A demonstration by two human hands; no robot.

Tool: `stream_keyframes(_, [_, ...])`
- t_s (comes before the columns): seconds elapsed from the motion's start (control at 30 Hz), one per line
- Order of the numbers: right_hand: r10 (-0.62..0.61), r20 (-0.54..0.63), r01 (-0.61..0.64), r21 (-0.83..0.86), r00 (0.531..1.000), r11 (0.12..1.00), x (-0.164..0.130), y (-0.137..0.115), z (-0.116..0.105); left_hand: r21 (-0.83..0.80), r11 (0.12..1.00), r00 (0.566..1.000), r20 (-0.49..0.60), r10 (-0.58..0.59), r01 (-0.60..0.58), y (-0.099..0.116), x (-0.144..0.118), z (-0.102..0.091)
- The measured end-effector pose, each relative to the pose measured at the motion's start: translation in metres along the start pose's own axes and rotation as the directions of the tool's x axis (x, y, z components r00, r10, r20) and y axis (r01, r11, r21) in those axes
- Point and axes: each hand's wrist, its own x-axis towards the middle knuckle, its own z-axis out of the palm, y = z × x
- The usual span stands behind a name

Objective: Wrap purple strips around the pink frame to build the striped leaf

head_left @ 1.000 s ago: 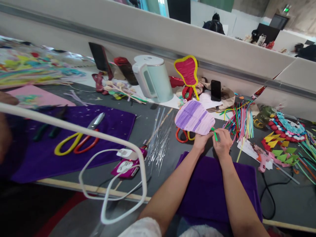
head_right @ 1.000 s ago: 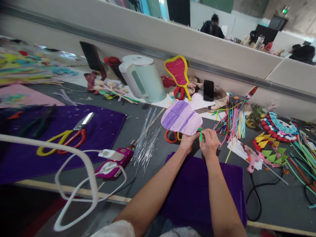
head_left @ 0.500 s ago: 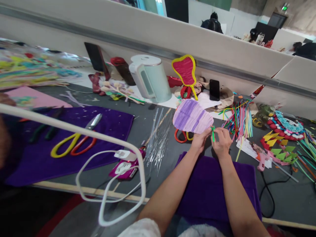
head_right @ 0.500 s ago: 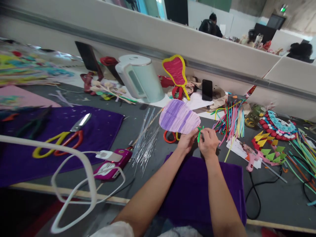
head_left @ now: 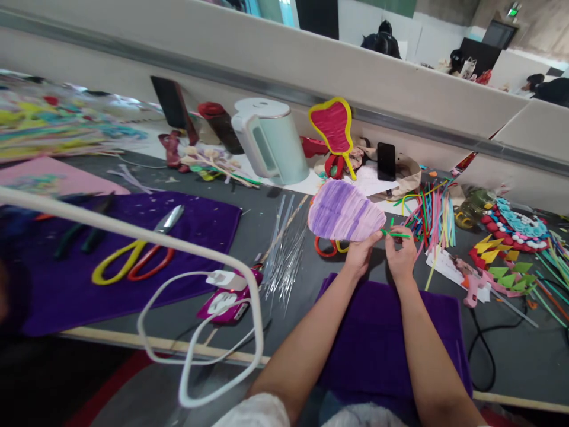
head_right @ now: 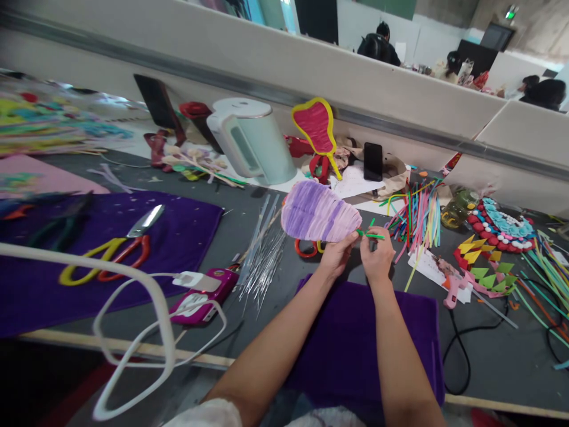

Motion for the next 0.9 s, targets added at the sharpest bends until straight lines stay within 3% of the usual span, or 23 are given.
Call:
stream_keyframes(0.1, [0.075,0.012,-0.075,0.028,0.997,0.997,0.001,0.002,-0.003,0.017,1.0,1.0,-0.019,0.005,-0.005,0.0,0.0,0.0])
stream_keyframes(0.23, [0.204,0.127,-0.217,0.099,0.971,0.971,0.002,0.007,-0.006,0.062,0.998,1.0,-0.001,0.014,-0.014,0.001,0.0,-0.002])
stream_keyframes(0.33, [0.231,0.178,-0.261,0.171,0.956,0.95,0.004,0.008,-0.007,0.088,0.996,0.999,0.038,0.01,-0.013,0.001,0.0,-0.003])
stream_keyframes(0.47, [0.262,0.203,-0.3,0.188,0.944,0.935,0.006,0.009,-0.009,0.117,0.992,0.999,0.01,0.042,-0.043,0.0,0.001,-0.004])
stream_keyframes(0.63, [0.255,0.225,-0.289,0.135,0.94,0.948,0.006,0.011,-0.008,0.125,0.991,0.999,0.014,0.045,-0.046,0.001,0.002,-0.005])
stream_keyframes(0.9, [0.14,0.177,-0.158,0.092,0.974,0.983,0.004,0.007,-0.008,0.109,0.994,1.0,0.016,0.012,-0.014,0.001,0.001,-0.004])
